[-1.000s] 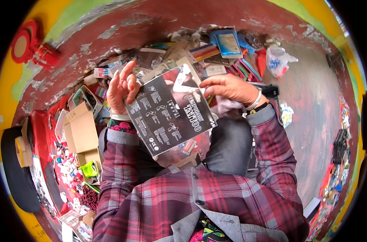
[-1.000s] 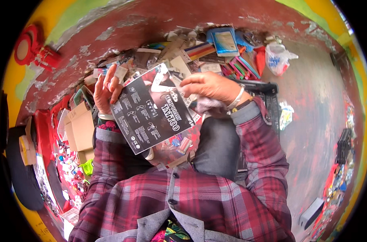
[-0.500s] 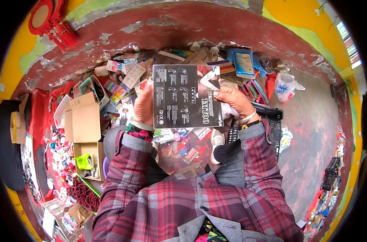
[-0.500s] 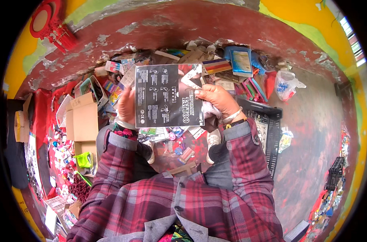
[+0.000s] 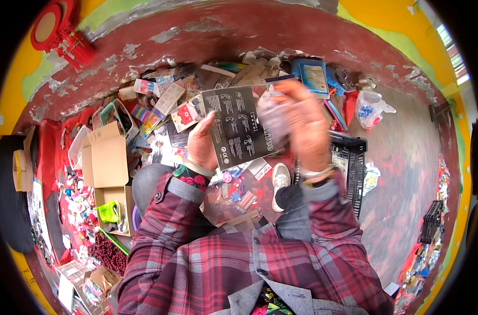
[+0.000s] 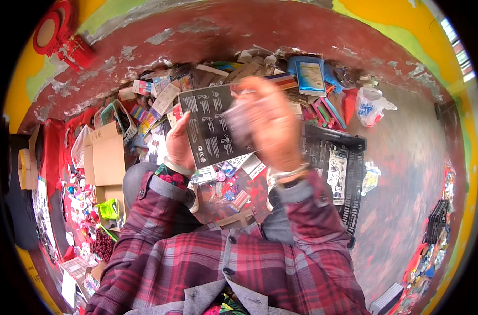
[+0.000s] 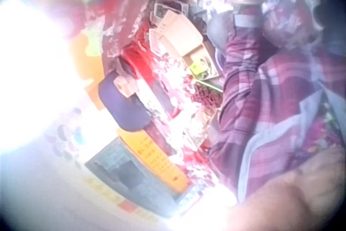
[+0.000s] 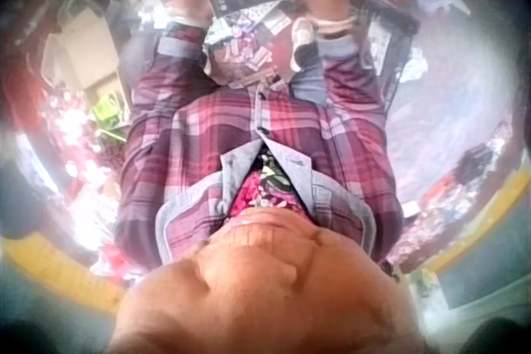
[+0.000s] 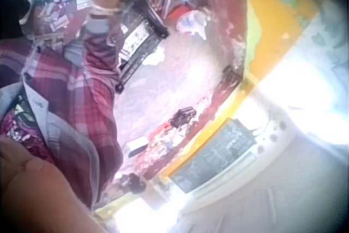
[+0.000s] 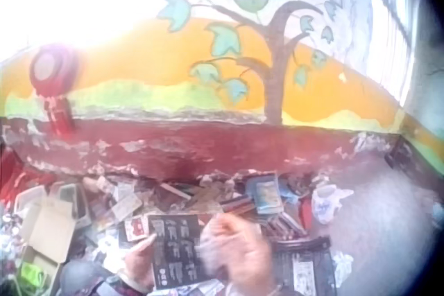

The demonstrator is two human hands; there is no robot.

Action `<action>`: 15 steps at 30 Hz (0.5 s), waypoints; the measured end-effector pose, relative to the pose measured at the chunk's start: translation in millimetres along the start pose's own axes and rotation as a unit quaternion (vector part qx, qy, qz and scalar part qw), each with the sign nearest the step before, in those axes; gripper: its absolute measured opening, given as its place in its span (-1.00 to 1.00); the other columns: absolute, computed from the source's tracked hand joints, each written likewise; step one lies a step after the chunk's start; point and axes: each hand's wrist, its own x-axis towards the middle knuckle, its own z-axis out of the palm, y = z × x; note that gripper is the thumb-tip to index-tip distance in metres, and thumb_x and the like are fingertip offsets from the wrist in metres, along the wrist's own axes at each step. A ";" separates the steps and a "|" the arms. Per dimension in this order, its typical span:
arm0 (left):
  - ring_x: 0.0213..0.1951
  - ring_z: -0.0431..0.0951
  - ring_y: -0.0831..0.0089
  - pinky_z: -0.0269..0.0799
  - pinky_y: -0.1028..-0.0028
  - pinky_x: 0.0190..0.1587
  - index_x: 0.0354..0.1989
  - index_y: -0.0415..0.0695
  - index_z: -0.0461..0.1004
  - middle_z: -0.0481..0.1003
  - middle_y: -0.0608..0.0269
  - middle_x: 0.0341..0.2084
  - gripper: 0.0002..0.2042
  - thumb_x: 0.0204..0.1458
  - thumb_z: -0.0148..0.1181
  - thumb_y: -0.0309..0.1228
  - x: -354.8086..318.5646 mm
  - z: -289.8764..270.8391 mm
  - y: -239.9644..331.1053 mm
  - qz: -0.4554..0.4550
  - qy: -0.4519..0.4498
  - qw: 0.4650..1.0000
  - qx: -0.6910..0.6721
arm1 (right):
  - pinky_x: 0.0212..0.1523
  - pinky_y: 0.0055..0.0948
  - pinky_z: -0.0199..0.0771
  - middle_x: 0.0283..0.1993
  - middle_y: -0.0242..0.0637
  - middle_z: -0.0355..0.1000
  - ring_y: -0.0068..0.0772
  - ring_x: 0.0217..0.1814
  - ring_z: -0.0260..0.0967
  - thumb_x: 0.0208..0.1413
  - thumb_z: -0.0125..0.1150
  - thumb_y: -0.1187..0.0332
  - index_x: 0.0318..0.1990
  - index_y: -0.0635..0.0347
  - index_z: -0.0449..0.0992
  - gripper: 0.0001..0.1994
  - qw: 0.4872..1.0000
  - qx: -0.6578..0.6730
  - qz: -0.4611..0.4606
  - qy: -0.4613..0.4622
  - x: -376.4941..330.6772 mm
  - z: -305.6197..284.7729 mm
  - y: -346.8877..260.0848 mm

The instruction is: The person sits on the floor and wipes various tattoo sticker sheets with a cloth. They pick up individual sheets, wipe both sides, and place them into a black plastic crate. The person handles multiple sheets one by one, cleaning them before stacking them in the crate.

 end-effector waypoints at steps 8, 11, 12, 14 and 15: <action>0.07 0.37 0.23 0.24 0.23 0.14 0.11 -0.05 0.28 0.37 0.16 0.03 -0.50 0.18 -0.23 0.05 1.6 -4.9 -13.2 0.069 0.003 0.996 -0.058 | 0.25 0.04 -0.12 0.29 -0.16 0.10 -0.08 0.37 -0.04 0.09 0.03 0.05 0.19 0.07 0.26 -0.47 0.850 -0.457 -0.176 -0.195 -26.9 50.3 73.1; 0.11 0.33 0.21 0.22 0.22 0.17 0.15 -0.07 0.24 0.33 0.13 0.08 -0.45 0.17 -0.25 0.08 -5.3 16.6 -17.3 0.053 -0.006 0.998 -0.045 | 0.28 0.02 -0.11 0.34 -0.09 0.00 -0.03 0.39 -0.10 0.10 0.05 0.10 0.20 0.08 0.25 -0.48 0.859 -0.456 -0.189 -0.138 -13.5 42.1 80.7; 0.13 0.32 0.21 0.20 0.22 0.18 0.17 -0.09 0.22 0.31 0.12 0.10 -0.42 0.17 -0.27 0.10 -5.9 21.2 -19.4 0.045 -0.012 0.998 -0.032 | 0.28 0.01 -0.10 0.36 -0.07 -0.03 -0.01 0.40 -0.11 0.10 0.05 0.12 0.21 0.09 0.25 -0.48 0.864 -0.454 -0.191 -0.106 -7.5 37.3 83.9; 0.21 0.20 0.20 0.09 0.21 0.24 0.25 -0.12 0.09 0.18 0.12 0.20 -0.34 0.16 -0.35 0.15 -5.4 14.6 -21.6 -0.014 -0.078 0.996 -0.048 | 0.30 -0.14 -0.06 0.37 0.00 -0.09 0.04 0.41 -0.16 0.11 0.07 0.22 0.18 0.16 0.28 -0.52 0.879 -0.438 -0.181 -0.060 2.8 24.9 89.8; 0.21 0.20 0.21 0.09 0.20 0.24 0.25 -0.12 0.09 0.18 0.12 0.20 -0.34 0.15 -0.34 0.15 -6.5 14.9 -22.2 -0.027 -0.082 0.996 -0.030 | 0.31 -0.17 -0.05 0.37 0.00 -0.09 0.05 0.41 -0.16 0.12 0.07 0.23 0.17 0.18 0.29 -0.53 0.886 -0.431 -0.169 -0.039 5.6 20.2 94.5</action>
